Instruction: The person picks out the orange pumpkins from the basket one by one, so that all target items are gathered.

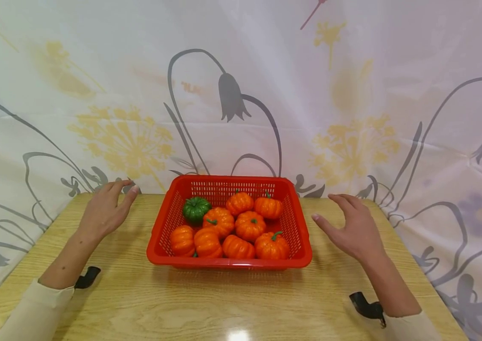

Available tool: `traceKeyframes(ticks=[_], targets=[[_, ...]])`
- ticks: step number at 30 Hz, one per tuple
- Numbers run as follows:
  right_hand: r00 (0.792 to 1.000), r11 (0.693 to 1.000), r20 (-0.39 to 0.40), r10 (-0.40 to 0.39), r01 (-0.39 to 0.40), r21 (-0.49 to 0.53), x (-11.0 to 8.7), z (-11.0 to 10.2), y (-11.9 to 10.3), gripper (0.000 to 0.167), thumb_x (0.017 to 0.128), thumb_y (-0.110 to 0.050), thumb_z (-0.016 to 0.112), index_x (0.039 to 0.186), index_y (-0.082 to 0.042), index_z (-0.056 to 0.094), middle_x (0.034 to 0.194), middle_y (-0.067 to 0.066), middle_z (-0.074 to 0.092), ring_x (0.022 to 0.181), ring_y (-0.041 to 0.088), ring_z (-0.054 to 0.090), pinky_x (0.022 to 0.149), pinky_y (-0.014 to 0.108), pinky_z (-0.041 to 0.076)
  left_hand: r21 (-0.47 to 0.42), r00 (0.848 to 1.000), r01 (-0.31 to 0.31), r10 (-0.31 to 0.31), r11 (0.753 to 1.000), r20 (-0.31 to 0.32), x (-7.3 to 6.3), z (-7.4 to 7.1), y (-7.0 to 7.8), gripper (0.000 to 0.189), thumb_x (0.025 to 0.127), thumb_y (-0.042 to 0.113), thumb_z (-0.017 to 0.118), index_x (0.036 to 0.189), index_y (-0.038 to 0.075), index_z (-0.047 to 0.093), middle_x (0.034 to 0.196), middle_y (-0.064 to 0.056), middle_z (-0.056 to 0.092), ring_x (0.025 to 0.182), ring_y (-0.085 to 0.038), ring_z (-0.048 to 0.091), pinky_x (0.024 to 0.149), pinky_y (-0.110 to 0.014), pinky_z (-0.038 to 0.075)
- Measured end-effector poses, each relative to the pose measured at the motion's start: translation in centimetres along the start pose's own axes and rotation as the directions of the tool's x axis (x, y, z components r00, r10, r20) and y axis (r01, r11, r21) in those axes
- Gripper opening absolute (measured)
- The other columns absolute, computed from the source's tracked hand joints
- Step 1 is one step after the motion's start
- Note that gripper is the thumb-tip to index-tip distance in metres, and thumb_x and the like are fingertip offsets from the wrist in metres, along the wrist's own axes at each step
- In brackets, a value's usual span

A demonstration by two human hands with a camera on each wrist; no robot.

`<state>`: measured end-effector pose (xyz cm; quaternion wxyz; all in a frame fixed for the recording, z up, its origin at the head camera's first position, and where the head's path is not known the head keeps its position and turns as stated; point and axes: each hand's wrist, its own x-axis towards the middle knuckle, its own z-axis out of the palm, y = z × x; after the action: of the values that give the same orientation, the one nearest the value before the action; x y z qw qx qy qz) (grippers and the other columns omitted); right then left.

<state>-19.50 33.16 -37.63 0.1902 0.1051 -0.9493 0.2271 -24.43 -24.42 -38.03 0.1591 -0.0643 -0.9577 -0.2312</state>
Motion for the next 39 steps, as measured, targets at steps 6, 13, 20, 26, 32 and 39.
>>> traceKeyframes(ticks=[6, 13, 20, 26, 32, 39], targets=[[1.0, 1.0, 0.005, -0.022, 0.022, 0.014, 0.0, 0.0, -0.7, 0.065, 0.095, -0.043, 0.077, 0.143, -0.002, 0.06, 0.144, 0.032, 0.055, 0.13, 0.056, 0.048, 0.099, 0.078, 0.039, -0.05, 1.0, -0.016, 0.016, 0.999, -0.006, 0.0, -0.2, 0.7, 0.072, 0.112, 0.056, 0.037, 0.151, -0.002, 0.054, 0.151, -0.032, 0.051, 0.135, -0.057, 0.048, 0.11, -0.073, 0.04], [0.999, 0.999, 0.001, -0.04, 0.04, 0.034, -0.2, -0.2, -1.8, 0.062, 0.095, -0.041, 0.078, 0.142, -0.004, 0.062, 0.142, 0.027, 0.057, 0.13, 0.053, 0.05, 0.101, 0.076, 0.041, -0.1, 1.0, -0.001, 0.002, 0.995, 0.001, -0.1, 0.0, 1.5, 0.072, 0.111, 0.058, 0.036, 0.149, 0.0, 0.055, 0.138, -0.026, 0.06, 0.122, -0.05, 0.06, 0.103, -0.068, 0.048], [0.997, 0.996, 0.022, -0.08, 0.079, 0.037, -0.4, -0.2, -3.2, 0.061, 0.094, -0.038, 0.08, 0.142, -0.005, 0.062, 0.145, 0.026, 0.056, 0.132, 0.052, 0.049, 0.103, 0.076, 0.04, -0.176, 0.999, 0.014, -0.005, 0.984, 0.051, -0.3, 0.2, 2.3, 0.071, 0.11, 0.058, 0.039, 0.15, 0.001, 0.053, 0.136, -0.023, 0.062, 0.125, -0.048, 0.06, 0.103, -0.065, 0.049], [0.993, 0.992, 0.028, -0.111, 0.11, 0.054, -0.5, -0.3, -4.4, 0.063, 0.093, -0.039, 0.081, 0.143, -0.006, 0.062, 0.145, 0.021, 0.057, 0.133, 0.049, 0.051, 0.104, 0.074, 0.042, -0.226, 0.996, 0.036, -0.017, 0.974, 0.085, -0.5, 0.6, 3.0, 0.07, 0.109, 0.06, 0.042, 0.15, 0.004, 0.054, 0.135, -0.021, 0.063, 0.124, -0.044, 0.062, 0.101, -0.062, 0.053], [0.986, 0.984, 0.031, -0.162, 0.158, 0.083, -0.5, -0.2, -5.2, 0.063, 0.091, -0.037, 0.084, 0.144, -0.009, 0.062, 0.145, 0.017, 0.058, 0.132, 0.046, 0.053, 0.104, 0.071, 0.043, -0.265, 0.993, 0.053, -0.023, 0.963, 0.118, -0.1, 1.2, 4.1, 0.069, 0.109, 0.058, 0.046, 0.151, 0.004, 0.053, 0.135, -0.02, 0.064, 0.122, -0.042, 0.064, 0.099, -0.06, 0.055], [0.976, 0.974, 0.05, -0.213, 0.208, 0.088, -0.1, 0.2, -6.4, 0.06, 0.092, -0.033, 0.084, 0.142, -0.008, 0.063, 0.141, 0.012, 0.061, 0.128, 0.04, 0.057, 0.103, 0.068, 0.047, -0.284, 0.987, 0.071, -0.027, 0.956, 0.156, 0.3, 2.2, 5.0, 0.066, 0.11, 0.051, 0.049, 0.155, 0.003, 0.046, 0.135, -0.021, 0.063, 0.118, -0.04, 0.066, 0.097, -0.057, 0.057]])
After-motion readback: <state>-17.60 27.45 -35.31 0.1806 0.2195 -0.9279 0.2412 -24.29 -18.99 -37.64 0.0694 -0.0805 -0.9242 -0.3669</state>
